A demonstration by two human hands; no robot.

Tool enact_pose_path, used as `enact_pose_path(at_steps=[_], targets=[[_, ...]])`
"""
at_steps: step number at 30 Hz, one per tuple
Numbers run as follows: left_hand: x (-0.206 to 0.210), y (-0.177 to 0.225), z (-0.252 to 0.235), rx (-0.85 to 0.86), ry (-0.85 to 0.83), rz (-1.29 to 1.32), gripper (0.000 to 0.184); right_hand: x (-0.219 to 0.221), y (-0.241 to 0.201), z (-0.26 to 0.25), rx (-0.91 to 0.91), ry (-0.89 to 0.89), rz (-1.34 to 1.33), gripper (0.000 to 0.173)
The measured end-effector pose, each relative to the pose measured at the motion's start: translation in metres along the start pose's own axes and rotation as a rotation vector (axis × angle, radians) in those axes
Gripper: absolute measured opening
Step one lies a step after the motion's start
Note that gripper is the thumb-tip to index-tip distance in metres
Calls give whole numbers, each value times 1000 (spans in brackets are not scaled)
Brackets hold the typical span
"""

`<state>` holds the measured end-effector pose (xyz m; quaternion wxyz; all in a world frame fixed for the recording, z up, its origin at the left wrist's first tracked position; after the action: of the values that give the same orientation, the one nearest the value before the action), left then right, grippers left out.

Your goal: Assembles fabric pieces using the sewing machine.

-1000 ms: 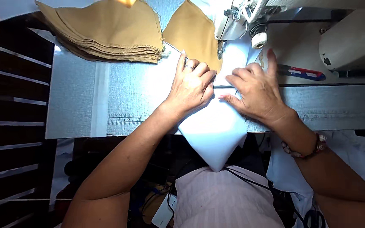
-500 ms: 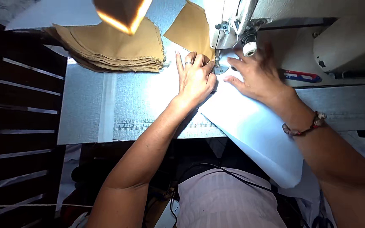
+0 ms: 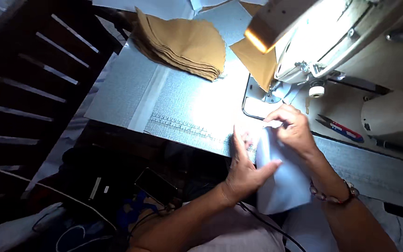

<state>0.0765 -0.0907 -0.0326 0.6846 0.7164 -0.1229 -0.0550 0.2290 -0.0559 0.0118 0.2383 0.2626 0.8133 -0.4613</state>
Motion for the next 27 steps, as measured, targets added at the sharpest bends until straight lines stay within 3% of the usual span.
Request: enact_pose_path(at_steps=[2,5,6,8,9,11,13,15,16,17,19,24,27], targets=[[13,1,11,-57,-149,-1,109,-14,6,3,102,157,-188,8],[0,21,-5,71,-375,-351,73,-32,14,12,45,291,-290,11],[-14,38,-14,213,-381,-543,61,-40,14,15,22,288,-289,14],[-47,77,-25,624,-224,-938,31,-56,12,23,-68,216,-212,14],[-62,95,-28,775,-151,-1091,23,-59,9,29,-94,173,-147,11],[-83,119,-28,915,-119,-1255,21,-53,3,41,-101,51,-3,9],[-94,109,-23,826,-203,-1328,26,-37,-2,51,-75,-100,152,18],[-104,74,-17,584,-346,-1335,28,-24,-5,54,-27,-228,283,31],[-110,57,-13,466,-394,-1330,33,-21,-8,52,-12,-231,302,33],[-115,46,-10,380,-406,-1319,50,-19,-13,48,-15,-198,298,33],[-122,39,-9,298,-341,-1270,72,-9,-21,40,-48,-117,230,28],[-150,56,-26,184,74,-1219,81,45,-22,38,-58,-226,153,34],[-163,53,-39,67,76,-1022,83,54,-23,42,-57,-240,211,35]])
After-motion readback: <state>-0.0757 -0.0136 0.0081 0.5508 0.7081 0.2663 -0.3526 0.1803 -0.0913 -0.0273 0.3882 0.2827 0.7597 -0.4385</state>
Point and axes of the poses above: each hand's wrist, its own z-axis away from the middle knuckle, its own x-axis out of the palm, y = z × x, the point moved 6 cm from there along -z, towards the middle knuckle, and after that the axes turned 3 degrees about -x, right-handed, at the moved point
